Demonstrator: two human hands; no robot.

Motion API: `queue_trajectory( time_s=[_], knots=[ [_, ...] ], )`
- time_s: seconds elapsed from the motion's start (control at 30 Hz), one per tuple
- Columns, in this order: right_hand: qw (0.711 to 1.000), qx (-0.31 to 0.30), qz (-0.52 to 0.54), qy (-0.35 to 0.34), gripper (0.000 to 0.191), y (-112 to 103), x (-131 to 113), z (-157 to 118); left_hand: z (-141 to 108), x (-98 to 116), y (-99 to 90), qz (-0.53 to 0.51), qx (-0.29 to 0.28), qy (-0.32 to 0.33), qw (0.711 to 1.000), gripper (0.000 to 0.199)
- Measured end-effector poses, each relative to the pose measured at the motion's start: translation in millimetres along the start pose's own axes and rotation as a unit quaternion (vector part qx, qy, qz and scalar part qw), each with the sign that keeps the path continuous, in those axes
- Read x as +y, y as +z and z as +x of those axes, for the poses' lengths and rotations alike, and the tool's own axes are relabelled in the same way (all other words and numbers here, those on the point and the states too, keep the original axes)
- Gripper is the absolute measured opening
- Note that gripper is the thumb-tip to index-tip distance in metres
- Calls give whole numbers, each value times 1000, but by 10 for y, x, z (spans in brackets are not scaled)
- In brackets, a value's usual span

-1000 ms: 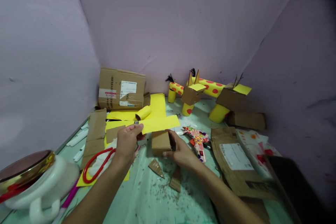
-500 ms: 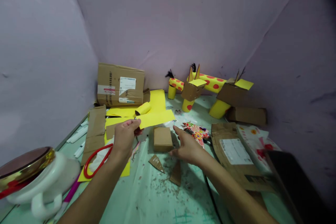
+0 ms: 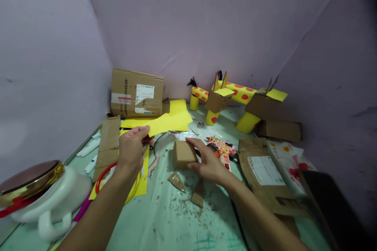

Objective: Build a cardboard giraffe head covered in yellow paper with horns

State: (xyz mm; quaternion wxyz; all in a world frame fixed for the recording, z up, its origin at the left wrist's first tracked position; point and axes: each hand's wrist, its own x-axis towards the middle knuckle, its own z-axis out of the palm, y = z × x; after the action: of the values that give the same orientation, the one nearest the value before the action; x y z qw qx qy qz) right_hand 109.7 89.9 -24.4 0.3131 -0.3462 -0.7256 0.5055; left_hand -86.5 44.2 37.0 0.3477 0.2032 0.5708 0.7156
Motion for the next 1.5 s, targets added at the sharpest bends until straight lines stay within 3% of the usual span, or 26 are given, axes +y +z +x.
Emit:
queue_trajectory(
  time_s=[0.1, 0.17, 0.3, 0.57, 0.77, 0.97, 1.1, 1.3, 1.5],
  knots=[
    [978, -60, 196, 27, 70, -144, -74, -2, 15, 44, -23, -20, 5, 10, 1000, 17],
    [958, -96, 269, 31, 69, -240, -132, -12, 28, 67, -42, -33, 8, 15, 999, 17],
    [949, -114, 293, 25, 70, -325, -173, -34, 40, 83, -68, -51, 9, 24, 998, 17],
    [951, -112, 288, 29, 73, -295, -211, -56, 19, 93, -58, -57, -10, 21, 998, 19],
    [969, -41, 244, 5, 75, -211, -259, -46, -80, 0, 22, -71, -5, 3, 997, 17],
    [995, 11, 94, 3, 87, 9, -383, -112, -263, -217, 159, -97, -51, -68, 992, 21],
    [995, 74, 1, -60, 92, 131, -472, -188, -287, -348, 190, -104, -50, -122, 986, 13],
    [981, 28, -102, -163, 91, 227, -482, -261, -268, -429, 188, -93, -49, -153, 983, 14],
    [977, 18, -100, -188, 70, 223, -491, -250, -274, -375, 185, -84, -23, -145, 986, 13]
  ],
)
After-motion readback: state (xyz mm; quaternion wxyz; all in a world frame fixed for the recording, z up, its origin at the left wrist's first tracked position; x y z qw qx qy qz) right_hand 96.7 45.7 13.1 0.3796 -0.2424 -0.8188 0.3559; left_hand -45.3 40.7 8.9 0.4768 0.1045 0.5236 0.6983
